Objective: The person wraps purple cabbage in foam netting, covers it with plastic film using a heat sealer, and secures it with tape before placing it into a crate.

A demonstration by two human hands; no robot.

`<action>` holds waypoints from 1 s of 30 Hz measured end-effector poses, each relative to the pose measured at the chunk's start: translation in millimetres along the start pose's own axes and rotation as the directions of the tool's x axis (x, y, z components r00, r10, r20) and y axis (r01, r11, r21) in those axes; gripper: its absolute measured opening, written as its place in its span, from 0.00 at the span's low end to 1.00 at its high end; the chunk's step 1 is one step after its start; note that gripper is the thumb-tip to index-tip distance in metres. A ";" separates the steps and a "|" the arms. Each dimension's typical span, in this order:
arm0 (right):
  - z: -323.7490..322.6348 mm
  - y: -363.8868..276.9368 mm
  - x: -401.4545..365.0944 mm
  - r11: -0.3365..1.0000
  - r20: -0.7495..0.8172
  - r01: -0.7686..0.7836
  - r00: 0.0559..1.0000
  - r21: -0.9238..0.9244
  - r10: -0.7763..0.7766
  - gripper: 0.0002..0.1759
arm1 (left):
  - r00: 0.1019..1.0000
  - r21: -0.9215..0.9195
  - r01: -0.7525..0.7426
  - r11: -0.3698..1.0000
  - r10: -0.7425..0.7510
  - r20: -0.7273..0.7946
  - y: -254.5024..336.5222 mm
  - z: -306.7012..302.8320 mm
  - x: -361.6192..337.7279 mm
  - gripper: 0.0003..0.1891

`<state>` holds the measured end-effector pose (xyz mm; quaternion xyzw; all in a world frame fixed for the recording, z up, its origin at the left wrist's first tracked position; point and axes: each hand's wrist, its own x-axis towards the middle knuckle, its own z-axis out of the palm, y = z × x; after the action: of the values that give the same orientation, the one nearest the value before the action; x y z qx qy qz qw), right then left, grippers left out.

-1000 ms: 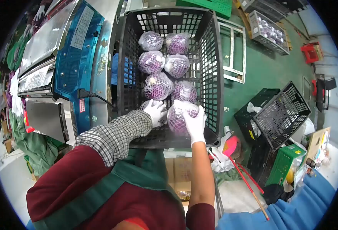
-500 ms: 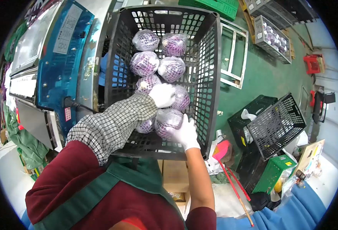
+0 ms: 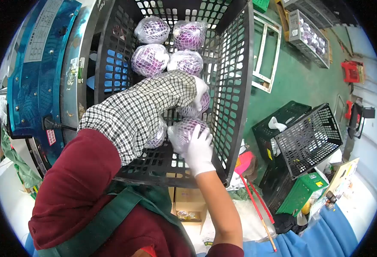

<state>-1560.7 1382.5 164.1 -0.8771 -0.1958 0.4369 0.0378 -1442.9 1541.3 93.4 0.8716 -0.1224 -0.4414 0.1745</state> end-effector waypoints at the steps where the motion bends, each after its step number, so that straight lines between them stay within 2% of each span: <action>1: 0.9 0.5 0.1 0.999 0.055 -0.040 0.998 -0.019 0.041 0.61 | 1.000 -0.007 -0.010 1.000 0.010 0.003 -1.1 -2.8 0.4 0.47; 2: 0.5 0.6 0.9 0.996 0.104 -0.076 0.991 -0.042 0.080 0.60 | 1.000 -0.018 -0.015 1.000 0.015 0.005 -1.1 -4.3 0.5 0.47; 6: 3.1 -5.6 -7.7 0.997 0.102 0.072 0.992 -0.009 -0.070 0.55 | 0.999 -0.048 -0.006 0.999 0.004 -0.038 -1.6 -4.0 1.6 0.45; 7: 3.9 -11.1 -6.7 0.995 0.109 0.081 0.991 -0.058 -0.074 0.55 | 0.997 -0.044 0.007 0.999 -0.010 -0.073 -0.8 -0.5 1.8 0.45; 9: 6.2 -21.3 -4.7 0.984 0.125 0.094 0.989 -0.152 -0.075 0.55 | 0.966 -0.031 0.127 0.991 -0.130 -0.222 8.7 19.1 4.3 0.44; 11: 20.1 -17.7 3.8 0.952 0.107 0.139 0.988 -0.271 -0.114 0.51 | 0.965 0.172 -0.080 0.982 0.119 -0.232 20.6 22.6 -2.3 0.42; 12: 26.9 -13.9 7.4 0.933 0.104 0.174 0.983 -0.316 -0.149 0.49 | 0.879 0.239 -0.052 0.970 0.158 -0.450 31.9 46.8 2.7 0.37; 13: 26.2 -12.4 7.2 0.943 0.075 0.170 0.985 -0.288 -0.155 0.47 | 0.883 0.142 -0.043 0.989 0.104 -0.458 44.9 51.6 -8.6 0.35; 14: 25.4 -10.9 7.1 0.952 0.046 0.167 0.986 -0.258 -0.161 0.44 | 0.873 0.207 -0.046 0.977 0.140 -0.467 39.3 60.0 -6.0 0.34; 16: 11.0 -5.0 3.0 0.994 -0.048 0.101 0.993 -0.047 -0.103 0.40 | 0.827 0.331 -0.001 0.944 0.187 -0.530 28.6 78.5 10.2 0.33; 17: -3.0 -3.1 2.6 0.996 -0.037 -0.006 0.999 0.084 0.009 0.39 | 0.846 0.327 -0.022 0.945 0.191 -0.497 23.9 80.1 17.2 0.33; 19: -14.4 11.7 11.6 0.993 -0.029 -0.049 0.998 0.105 0.052 0.47 | 0.887 0.305 -0.062 0.950 0.192 -0.420 25.2 61.6 -10.0 0.32; 20: -17.4 8.8 15.3 0.989 -0.022 -0.142 0.990 0.036 0.143 0.49 | 0.866 0.320 -0.041 0.947 0.193 -0.461 25.1 68.8 -8.4 0.33; 21: -8.8 16.1 27.6 0.981 0.004 -0.156 0.988 0.117 0.157 0.55 | 0.841 0.317 -0.040 0.948 0.203 -0.502 24.7 72.6 -11.7 0.32; 23: 19.1 16.9 42.2 0.985 -0.053 -0.170 0.984 0.025 0.171 0.61 | 0.829 0.292 -0.042 0.956 0.196 -0.524 23.7 75.8 -7.3 0.32; 24: 15.0 11.0 43.1 0.982 0.005 -0.187 0.982 0.005 0.187 0.63 | 0.851 0.249 -0.075 0.966 0.192 -0.490 22.0 69.7 -7.9 0.32; 25: 13.8 10.6 41.4 0.990 0.007 -0.139 0.990 -0.018 0.139 0.62 | 0.842 0.135 -0.103 0.985 0.159 -0.515 21.9 63.1 -10.1 0.31; 28: -1.8 -13.0 23.2 0.992 -0.004 -0.123 0.992 -0.041 0.123 0.63 | 0.768 -0.149 -0.044 0.988 -0.062 -0.637 38.6 47.6 -28.3 0.30; 29: 7.7 -0.7 31.2 0.986 0.029 -0.158 0.987 -0.047 0.160 0.52 | 0.735 -0.216 -0.047 0.975 -0.112 -0.668 48.3 44.0 -35.9 0.28; 30: 12.4 5.9 35.9 0.987 0.043 -0.158 0.986 -0.030 0.160 0.50 | 0.531 -0.284 -0.106 0.953 -0.187 -0.826 64.9 55.9 -41.0 0.25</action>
<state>-1549.1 1389.2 128.1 -0.8803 -0.1317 0.4556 -0.0130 -1515.9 1486.4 119.3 0.9410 0.0663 0.0184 0.3315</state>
